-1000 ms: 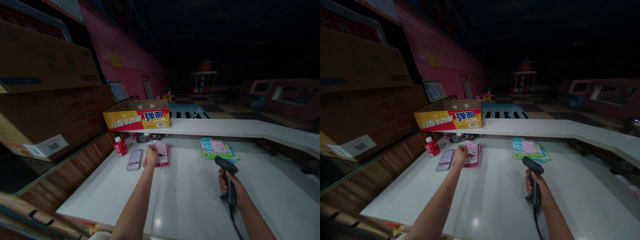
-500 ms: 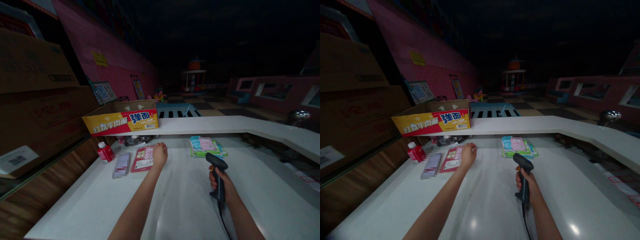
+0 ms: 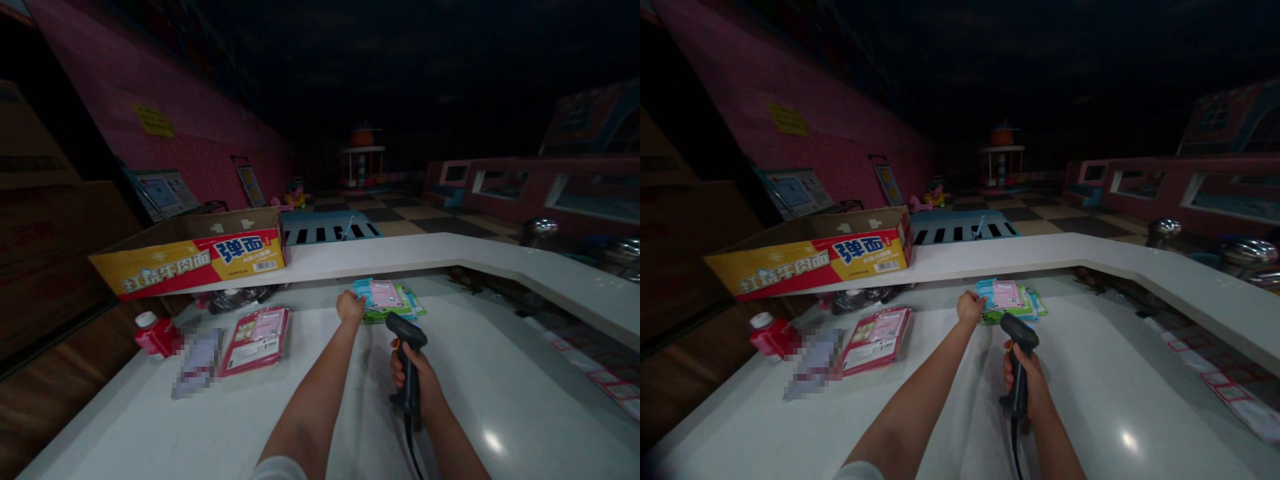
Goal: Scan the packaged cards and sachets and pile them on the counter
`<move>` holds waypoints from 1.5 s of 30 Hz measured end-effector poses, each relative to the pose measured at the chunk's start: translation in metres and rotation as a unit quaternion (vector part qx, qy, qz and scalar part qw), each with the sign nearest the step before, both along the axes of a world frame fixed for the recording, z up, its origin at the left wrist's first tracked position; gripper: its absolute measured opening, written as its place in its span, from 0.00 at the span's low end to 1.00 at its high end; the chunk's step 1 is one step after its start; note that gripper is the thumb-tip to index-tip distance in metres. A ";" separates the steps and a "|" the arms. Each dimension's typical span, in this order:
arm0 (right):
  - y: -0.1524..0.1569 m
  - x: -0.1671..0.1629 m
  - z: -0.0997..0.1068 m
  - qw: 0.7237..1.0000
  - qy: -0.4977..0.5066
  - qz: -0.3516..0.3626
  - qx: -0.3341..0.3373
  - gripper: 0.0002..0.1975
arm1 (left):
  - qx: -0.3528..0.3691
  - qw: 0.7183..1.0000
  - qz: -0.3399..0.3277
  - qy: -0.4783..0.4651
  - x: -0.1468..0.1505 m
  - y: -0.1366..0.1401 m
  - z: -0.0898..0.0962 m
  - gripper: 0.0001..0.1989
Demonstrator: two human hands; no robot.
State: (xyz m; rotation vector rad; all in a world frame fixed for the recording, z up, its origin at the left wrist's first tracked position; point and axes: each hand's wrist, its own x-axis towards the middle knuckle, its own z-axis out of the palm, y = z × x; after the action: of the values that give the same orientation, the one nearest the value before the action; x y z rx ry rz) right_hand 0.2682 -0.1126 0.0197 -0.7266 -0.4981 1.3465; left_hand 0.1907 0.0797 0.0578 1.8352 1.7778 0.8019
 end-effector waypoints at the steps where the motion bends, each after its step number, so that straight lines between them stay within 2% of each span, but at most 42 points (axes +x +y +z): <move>1: 0.001 0.000 0.000 1.000 -0.002 0.002 0.000 0.20 | -0.015 1.000 0.011 -0.016 0.002 0.003 -0.002 0.12; 5: 0.002 -0.003 0.000 1.000 -0.004 -0.006 -0.004 0.20 | -0.063 0.995 0.038 -0.063 0.004 0.013 -0.005 0.06; 11: 0.000 -0.007 0.007 1.000 -0.005 -0.025 -0.016 0.21 | -0.035 0.993 0.020 -0.107 -0.008 0.011 -0.004 0.05; 14: -0.002 -0.008 0.009 0.999 -0.007 -0.028 -0.023 0.22 | -0.010 0.988 0.011 -0.151 -0.035 0.002 -0.010 0.05; 17: -0.003 -0.011 0.010 0.999 -0.014 -0.029 -0.023 0.21 | 0.053 0.973 0.004 -0.226 -0.075 -0.014 -0.026 0.04; 21: -0.002 -0.014 0.006 0.997 -0.061 -0.027 -0.045 0.22 | 0.135 0.962 0.017 -0.235 -0.124 -0.038 -0.050 0.05; 24: 0.001 -0.016 0.004 0.991 -0.104 -0.029 -0.074 0.23 | 0.151 0.956 0.045 -0.246 -0.140 -0.049 -0.063 0.06; 29: -0.001 -0.024 0.017 0.976 -0.189 -0.011 -0.107 0.23 | 0.137 0.952 0.068 -0.265 -0.141 -0.047 -0.072 0.05; 34: -0.015 -0.049 0.032 0.954 -0.278 0.032 -0.109 0.20 | 0.136 0.951 0.075 -0.269 -0.140 -0.046 -0.075 0.05; 39: -0.020 -0.075 0.028 0.936 -0.327 0.048 -0.120 0.20 | 0.131 0.949 0.074 -0.276 -0.139 -0.050 -0.075 0.05; 45: -0.021 -0.082 0.029 0.936 -0.324 0.033 -0.131 0.20 | 0.144 0.951 0.060 -0.266 -0.138 -0.053 -0.070 0.05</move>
State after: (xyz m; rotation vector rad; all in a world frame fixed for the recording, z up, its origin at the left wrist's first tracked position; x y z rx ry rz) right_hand 0.1859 -0.1332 0.0485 -1.4015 -0.8782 1.2279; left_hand 0.0526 0.0267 -0.0120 1.4797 1.4824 1.5071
